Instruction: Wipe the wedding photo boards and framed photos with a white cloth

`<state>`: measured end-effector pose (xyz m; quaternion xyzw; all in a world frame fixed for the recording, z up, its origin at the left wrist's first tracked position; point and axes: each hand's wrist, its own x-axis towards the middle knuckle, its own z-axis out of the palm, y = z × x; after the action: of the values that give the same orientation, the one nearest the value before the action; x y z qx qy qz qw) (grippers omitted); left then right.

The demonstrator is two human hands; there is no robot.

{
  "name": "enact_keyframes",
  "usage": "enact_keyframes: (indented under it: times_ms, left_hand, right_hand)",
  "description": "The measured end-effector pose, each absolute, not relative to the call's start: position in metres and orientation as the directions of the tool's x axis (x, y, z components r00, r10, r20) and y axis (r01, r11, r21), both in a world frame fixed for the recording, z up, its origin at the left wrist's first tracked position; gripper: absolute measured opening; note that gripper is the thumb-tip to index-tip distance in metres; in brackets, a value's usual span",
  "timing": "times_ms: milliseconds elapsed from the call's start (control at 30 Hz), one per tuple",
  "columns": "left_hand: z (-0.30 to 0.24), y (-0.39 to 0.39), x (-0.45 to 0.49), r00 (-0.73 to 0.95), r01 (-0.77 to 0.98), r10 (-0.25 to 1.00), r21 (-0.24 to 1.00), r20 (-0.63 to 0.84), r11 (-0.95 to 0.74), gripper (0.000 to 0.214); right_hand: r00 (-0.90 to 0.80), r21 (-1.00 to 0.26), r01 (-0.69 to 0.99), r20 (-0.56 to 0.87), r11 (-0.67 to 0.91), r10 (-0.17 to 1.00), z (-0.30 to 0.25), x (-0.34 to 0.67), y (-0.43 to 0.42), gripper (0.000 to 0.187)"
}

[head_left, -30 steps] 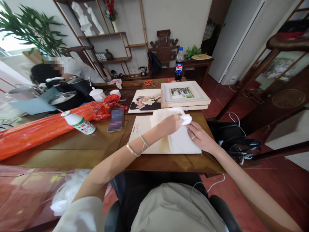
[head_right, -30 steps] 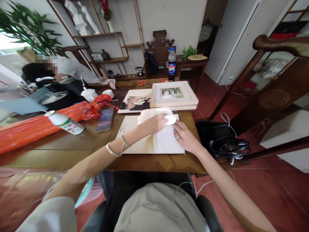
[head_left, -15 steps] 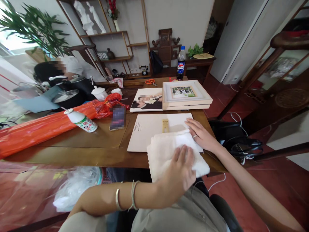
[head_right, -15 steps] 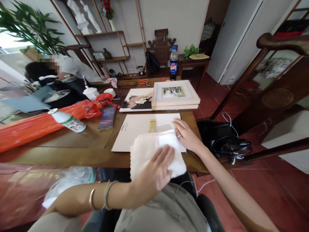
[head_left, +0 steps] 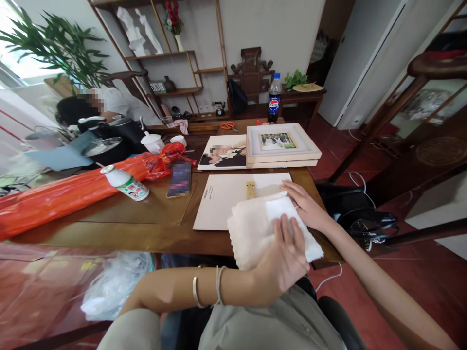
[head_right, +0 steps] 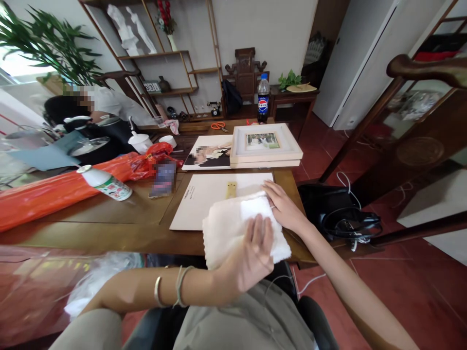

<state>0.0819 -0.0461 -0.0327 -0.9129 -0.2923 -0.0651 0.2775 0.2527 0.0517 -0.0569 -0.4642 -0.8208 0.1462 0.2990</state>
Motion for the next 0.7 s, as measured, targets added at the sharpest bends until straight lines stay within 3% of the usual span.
enact_keyframes:
  times_ms: [133,333,567,700]
  left_hand:
    - [-0.026,-0.028,0.068,0.861,0.508,0.452,-0.400,0.233,-0.763,0.031]
    - [0.000,0.066,0.047,0.889,0.447,0.455,-0.319,0.055,-0.836,0.025]
    - [-0.001,0.124,0.032,0.877,0.478,0.468,-0.103,0.109,-0.872,0.018]
    - [0.009,0.110,0.023,0.898,0.440,0.437,-0.111,0.051,-0.891,0.026]
  right_hand:
    - [-0.389,-0.519,0.679,0.346,0.520,0.854,-0.057,0.252,0.052,0.048]
    - [-0.409,-0.486,0.675,0.379,0.554,0.830,-0.062,0.254,0.054,0.047]
    - [-0.384,-0.463,0.723,0.346,0.512,0.856,-0.060,0.252,0.052,0.044]
    - [-0.393,-0.455,0.724,0.346,0.518,0.852,-0.060,0.252,0.052,0.043]
